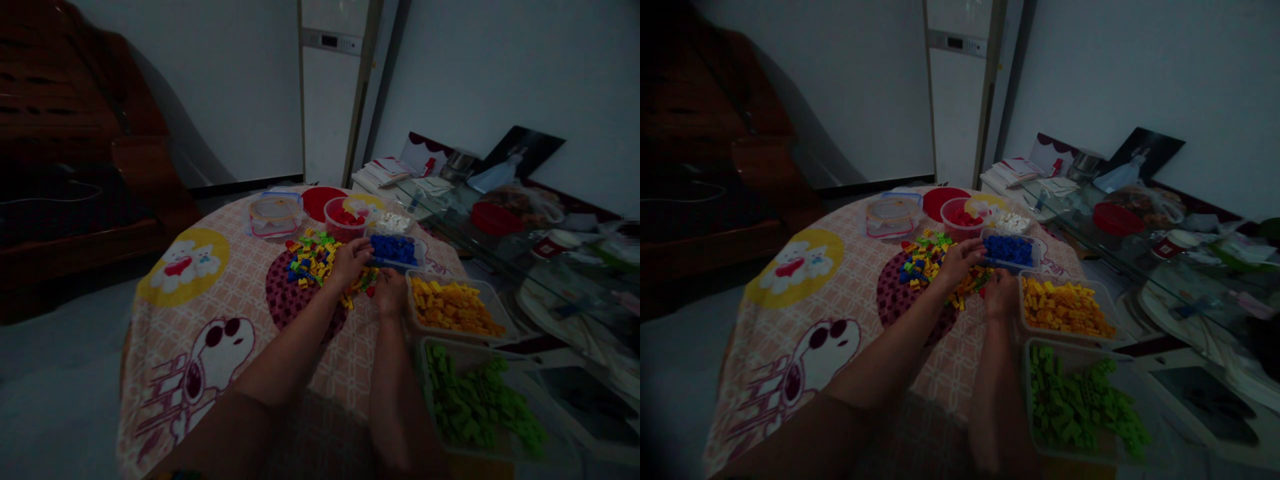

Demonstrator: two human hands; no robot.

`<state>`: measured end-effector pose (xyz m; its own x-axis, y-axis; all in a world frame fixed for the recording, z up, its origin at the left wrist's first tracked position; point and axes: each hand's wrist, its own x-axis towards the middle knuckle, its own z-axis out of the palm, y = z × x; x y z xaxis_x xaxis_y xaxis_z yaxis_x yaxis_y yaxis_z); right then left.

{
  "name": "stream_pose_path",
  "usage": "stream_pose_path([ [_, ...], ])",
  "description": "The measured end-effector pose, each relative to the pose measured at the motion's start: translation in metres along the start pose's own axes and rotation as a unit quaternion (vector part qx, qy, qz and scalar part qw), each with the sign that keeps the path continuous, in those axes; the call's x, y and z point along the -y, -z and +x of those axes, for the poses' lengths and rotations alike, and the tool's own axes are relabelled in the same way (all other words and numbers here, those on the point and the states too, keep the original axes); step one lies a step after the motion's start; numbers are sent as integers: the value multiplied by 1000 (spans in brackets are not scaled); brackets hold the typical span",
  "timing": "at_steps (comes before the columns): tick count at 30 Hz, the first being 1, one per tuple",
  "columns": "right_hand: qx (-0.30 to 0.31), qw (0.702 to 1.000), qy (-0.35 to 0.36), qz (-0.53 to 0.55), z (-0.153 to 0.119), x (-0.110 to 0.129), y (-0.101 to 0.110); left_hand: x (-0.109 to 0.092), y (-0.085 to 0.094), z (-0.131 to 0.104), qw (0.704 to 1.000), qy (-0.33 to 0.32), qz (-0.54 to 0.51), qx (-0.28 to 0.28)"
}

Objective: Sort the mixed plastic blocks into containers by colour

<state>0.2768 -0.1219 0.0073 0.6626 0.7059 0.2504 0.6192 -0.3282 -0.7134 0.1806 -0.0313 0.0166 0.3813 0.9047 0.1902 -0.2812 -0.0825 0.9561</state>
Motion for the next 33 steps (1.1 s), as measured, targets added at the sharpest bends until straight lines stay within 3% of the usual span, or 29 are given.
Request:
stream_pose_path([
  [5,2,1000,5,-1,1,-3,-2,-9,10,1,999,-29,37,-3],
  [9,3,1000,-12,14,2,-5,-5,-23,38,4,984,-37,170,-41],
  [12,1,1000,-5,6,1,-5,-6,-36,66,3,942,-43,320,-89],
  [18,7,999,20,-31,-2,-1,-3,-54,105,-3,854,-12,510,-99],
  [24,87,993,41,-68,0,-5,0,-53,107,-3,831,1,553,-61],
  [28,104,989,63,-88,-1,-6,1,-51,101,-5,804,28,593,-33],
  [33,94,992,43,-77,-1,-7,2,-51,100,-7,788,43,614,-15],
])
